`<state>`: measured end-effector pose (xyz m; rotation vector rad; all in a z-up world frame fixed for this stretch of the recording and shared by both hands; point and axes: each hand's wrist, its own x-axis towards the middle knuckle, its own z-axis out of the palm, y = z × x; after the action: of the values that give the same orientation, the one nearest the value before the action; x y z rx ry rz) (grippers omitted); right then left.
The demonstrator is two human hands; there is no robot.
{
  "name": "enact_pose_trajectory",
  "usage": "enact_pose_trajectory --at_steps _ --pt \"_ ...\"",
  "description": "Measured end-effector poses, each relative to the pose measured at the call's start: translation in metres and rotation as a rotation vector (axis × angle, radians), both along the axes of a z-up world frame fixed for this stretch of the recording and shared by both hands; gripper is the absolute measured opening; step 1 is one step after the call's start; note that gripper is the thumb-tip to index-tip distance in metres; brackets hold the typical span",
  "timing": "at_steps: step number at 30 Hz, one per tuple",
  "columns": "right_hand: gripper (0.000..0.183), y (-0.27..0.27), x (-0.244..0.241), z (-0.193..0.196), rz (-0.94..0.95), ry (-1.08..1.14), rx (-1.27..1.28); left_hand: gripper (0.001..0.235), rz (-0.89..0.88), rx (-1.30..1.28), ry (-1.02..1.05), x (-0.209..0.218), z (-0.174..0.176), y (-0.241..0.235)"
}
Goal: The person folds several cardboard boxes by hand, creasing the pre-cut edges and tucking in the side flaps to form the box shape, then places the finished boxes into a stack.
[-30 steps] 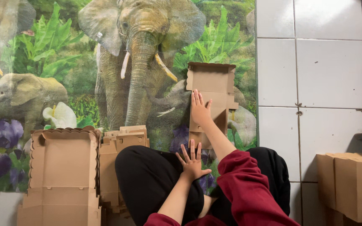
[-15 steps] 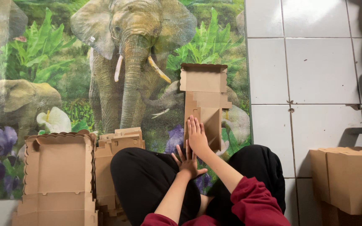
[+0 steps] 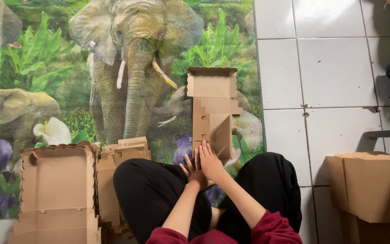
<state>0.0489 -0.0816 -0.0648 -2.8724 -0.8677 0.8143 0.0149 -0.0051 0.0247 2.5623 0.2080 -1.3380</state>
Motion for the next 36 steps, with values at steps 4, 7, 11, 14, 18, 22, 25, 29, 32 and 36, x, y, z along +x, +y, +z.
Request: enact_pose_trajectory --at_steps 4,7,11,14,18,22,25,29,32,36 --pt "0.061 -0.019 0.002 -0.001 -0.014 0.072 0.118 0.107 -0.007 -0.059 0.018 0.004 0.015 0.004" --pt "0.055 -0.031 0.002 0.057 -0.221 0.335 0.421 0.108 -0.005 -0.076 0.034 0.003 0.007 0.004" --pt "0.046 -0.040 0.005 0.117 -0.535 0.346 0.897 0.117 0.005 -0.064 -0.090 -0.007 -0.012 0.002" --pt "0.052 -0.057 0.011 0.107 -0.809 0.289 1.139 0.118 0.003 -0.061 -0.115 -0.008 -0.011 0.001" --pt "0.041 -0.079 0.024 0.080 -1.291 0.146 1.351 0.120 0.040 -0.123 -0.149 -0.009 -0.012 0.003" --pt "0.040 -0.084 0.034 0.046 -1.468 0.286 1.264 0.123 0.037 -0.132 -0.151 -0.011 -0.022 0.005" --pt "0.041 -0.076 0.033 0.027 -1.332 0.220 1.099 0.120 0.022 -0.125 -0.172 -0.011 -0.017 0.004" --pt "0.067 -0.067 0.026 0.017 -0.995 0.037 0.726 0.123 0.015 -0.102 -0.169 -0.012 -0.022 0.004" --pt "0.070 -0.062 0.017 0.033 -0.943 0.038 0.623 0.122 0.003 -0.083 -0.175 -0.015 -0.019 0.002" --pt "0.071 -0.065 0.013 0.049 -0.949 0.087 0.600 0.124 0.030 -0.093 -0.201 -0.017 -0.027 0.002"
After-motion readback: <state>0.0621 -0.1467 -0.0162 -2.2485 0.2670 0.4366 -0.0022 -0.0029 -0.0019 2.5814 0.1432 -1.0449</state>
